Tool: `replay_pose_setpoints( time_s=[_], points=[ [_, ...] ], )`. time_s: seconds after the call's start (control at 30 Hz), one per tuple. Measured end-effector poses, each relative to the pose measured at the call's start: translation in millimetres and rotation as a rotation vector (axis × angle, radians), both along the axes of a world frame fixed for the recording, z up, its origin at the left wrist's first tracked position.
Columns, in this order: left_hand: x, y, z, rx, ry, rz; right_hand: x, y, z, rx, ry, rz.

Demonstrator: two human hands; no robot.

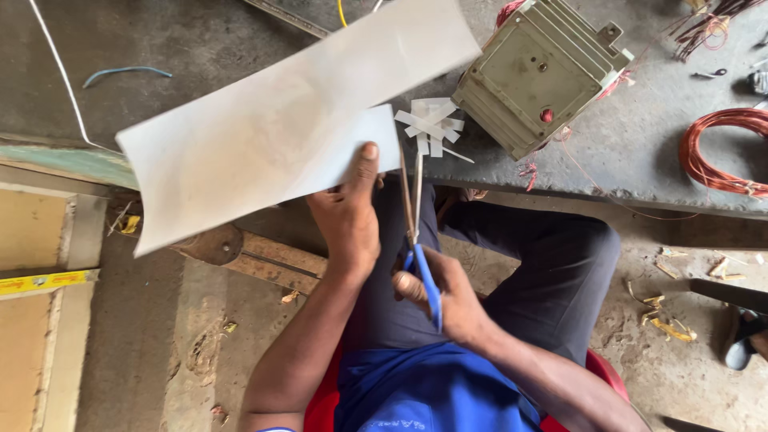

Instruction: The person sits at a workbench repairing an electric motor. They handle orange copper wire coils, insert and press the coils into the motor stator housing, then cut a white insulating sheet into strips with scissors and handle the cut pieces.

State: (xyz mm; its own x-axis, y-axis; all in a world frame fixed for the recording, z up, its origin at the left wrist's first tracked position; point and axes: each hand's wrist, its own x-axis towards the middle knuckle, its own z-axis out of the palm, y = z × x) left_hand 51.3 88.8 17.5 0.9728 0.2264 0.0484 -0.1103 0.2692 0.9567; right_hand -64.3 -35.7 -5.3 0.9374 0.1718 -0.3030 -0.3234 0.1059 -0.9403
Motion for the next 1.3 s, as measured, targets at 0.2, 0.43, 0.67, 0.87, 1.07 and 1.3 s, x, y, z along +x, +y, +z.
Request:
replay_pose_setpoints(
  time_s=[0.2, 0.43, 0.67, 0.87, 1.07, 1.3],
  points=[
    [-4.8, -12.5, 0.0, 0.004, -0.008, -0.059, 11.0, -9.6, 6.5, -0.069, 0.057, -0.009],
    [-8.8, -21.4, 5.0, -0.095, -0.018, -0.056, 14.9, -11.2, 10.0, -0.094, -0.037, -0.063],
    [-10.6, -20.1, 8.1, 0.013, -0.131, -0.037, 19.5, -12.2, 15.5, -0.127, -0.007, -0.069],
    [-11.6, -18.7, 5.7, 0.023, -0.06, -0.015, 21.5, -4.8, 18.1, -0.093, -0.023, -0.062],
    [-10.9, -15.7, 1.5, 0.09, -0.026, 0.002, 23.5, -2.6, 17.2, -0.118, -0.002, -0.057],
    [-9.0, -11.6, -2.4, -0.017, -0.072, 0.009, 24.9, 3.6, 17.7, -0.22, 0.004, -0.039]
  ],
)
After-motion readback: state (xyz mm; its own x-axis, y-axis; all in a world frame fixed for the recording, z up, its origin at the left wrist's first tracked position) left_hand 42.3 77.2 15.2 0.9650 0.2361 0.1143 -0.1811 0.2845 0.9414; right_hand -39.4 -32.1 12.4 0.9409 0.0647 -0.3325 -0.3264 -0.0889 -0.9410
